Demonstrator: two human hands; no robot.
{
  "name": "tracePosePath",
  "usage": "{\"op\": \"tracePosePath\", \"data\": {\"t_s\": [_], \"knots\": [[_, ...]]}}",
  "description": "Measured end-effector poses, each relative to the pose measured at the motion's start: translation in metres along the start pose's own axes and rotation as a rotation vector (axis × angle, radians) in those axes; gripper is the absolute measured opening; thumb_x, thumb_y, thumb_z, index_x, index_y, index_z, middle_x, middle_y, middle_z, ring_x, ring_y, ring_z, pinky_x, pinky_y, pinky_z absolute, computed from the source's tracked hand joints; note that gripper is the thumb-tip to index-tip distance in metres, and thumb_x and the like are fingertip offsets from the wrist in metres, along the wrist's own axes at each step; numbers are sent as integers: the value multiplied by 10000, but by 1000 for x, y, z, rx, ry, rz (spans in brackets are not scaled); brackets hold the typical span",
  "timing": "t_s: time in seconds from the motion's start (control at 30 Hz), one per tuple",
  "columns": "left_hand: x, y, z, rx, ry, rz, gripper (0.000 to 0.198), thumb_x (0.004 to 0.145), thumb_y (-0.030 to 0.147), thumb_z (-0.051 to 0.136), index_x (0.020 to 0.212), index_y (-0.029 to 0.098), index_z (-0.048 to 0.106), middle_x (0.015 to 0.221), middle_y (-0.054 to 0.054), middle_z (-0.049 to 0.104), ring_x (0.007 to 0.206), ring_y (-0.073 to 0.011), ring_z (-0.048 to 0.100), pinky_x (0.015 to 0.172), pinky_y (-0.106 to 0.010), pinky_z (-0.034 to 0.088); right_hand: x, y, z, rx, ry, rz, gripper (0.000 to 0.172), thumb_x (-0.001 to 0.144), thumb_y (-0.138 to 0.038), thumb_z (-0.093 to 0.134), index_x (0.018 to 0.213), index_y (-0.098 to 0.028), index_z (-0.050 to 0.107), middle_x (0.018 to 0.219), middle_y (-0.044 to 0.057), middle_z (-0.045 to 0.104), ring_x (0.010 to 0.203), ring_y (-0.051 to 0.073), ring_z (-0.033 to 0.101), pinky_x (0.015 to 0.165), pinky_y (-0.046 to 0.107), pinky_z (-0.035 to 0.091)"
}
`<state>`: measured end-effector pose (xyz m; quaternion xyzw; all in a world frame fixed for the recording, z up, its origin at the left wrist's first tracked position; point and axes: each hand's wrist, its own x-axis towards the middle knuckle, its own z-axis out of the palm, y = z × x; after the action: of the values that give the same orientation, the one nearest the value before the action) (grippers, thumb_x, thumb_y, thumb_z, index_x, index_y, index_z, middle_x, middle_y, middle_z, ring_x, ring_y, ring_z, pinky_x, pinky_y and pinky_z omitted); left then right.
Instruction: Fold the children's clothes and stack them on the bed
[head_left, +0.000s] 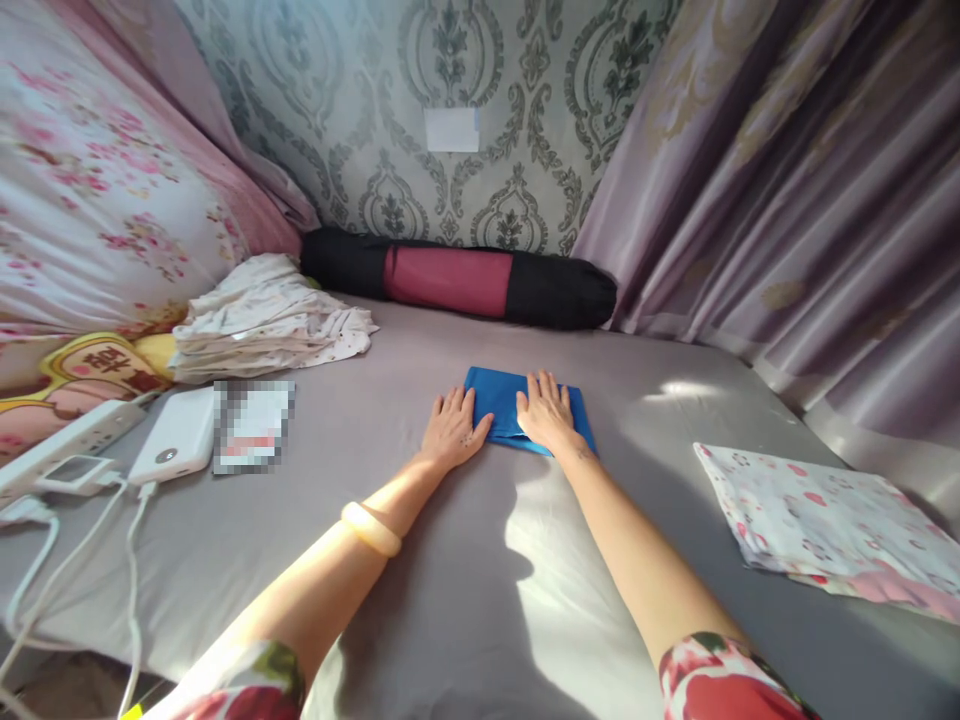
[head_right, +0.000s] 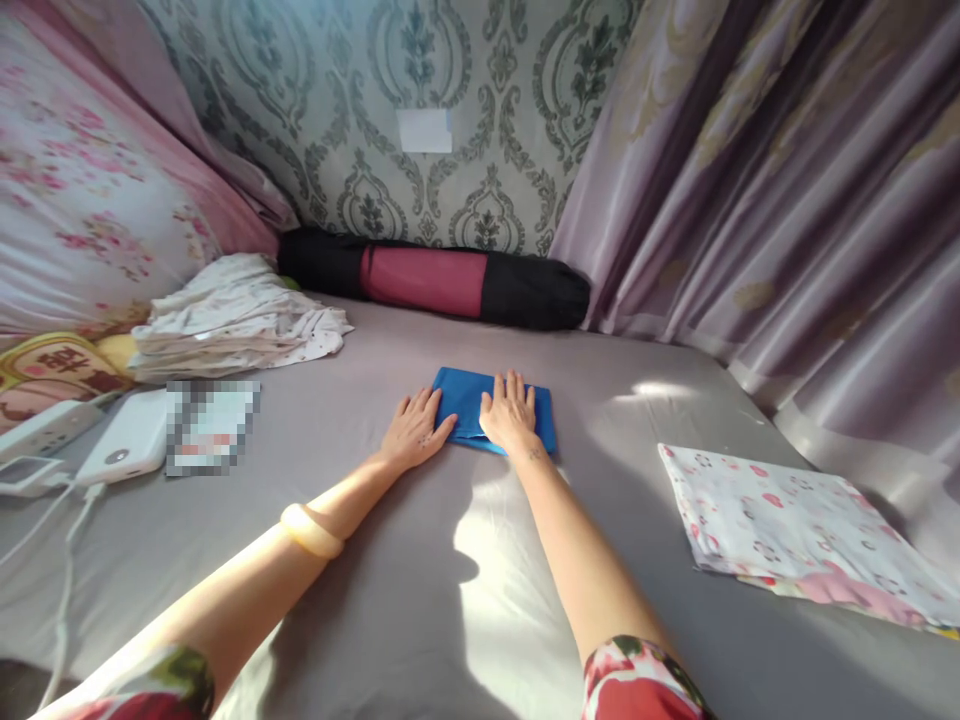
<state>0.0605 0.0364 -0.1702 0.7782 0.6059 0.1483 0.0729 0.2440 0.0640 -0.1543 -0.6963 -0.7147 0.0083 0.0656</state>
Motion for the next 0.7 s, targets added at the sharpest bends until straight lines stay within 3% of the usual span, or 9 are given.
{"op": "tracePosePath", "data": {"t_s": [0.2,0.37,0.53,0.7], "knots": [[-2,-3,-2,-62,34,19,709,933,541,371,1461,67,346,1528,-209,351,1433,-295,295,1179,-469,186,-2,-16,11,-7,-65,-23,583,1007,-355,215,1522,-91,278,1588,126,232,1474,275,133,1179,496,123],[-1,-5,-3,-138,50,18,689,905,520,434,1444,97,360,1518,-199,373,1422,-287,316,1177,-476,190,7,-26,4,35,-107,14,587,1001,-351,215,1521,-83,269,1593,139,209,1473,284,131,1170,533,128],[2,-9,-5,-253,72,-25,534,943,363,342,1411,111,398,1496,-166,414,1402,-248,351,1170,-426,241,13,-49,10,75,-38,-76,564,1010,-347,198,1529,-136,256,1602,103,200,1472,247,148,1175,479,147],[6,-18,0,-351,160,-11,486,915,242,313,1360,90,438,1392,-176,510,1323,-234,448,1122,-390,339,13,-54,15,71,-70,-55,562,1005,-334,215,1533,-145,251,1600,96,209,1468,254,165,1176,483,146]]}}
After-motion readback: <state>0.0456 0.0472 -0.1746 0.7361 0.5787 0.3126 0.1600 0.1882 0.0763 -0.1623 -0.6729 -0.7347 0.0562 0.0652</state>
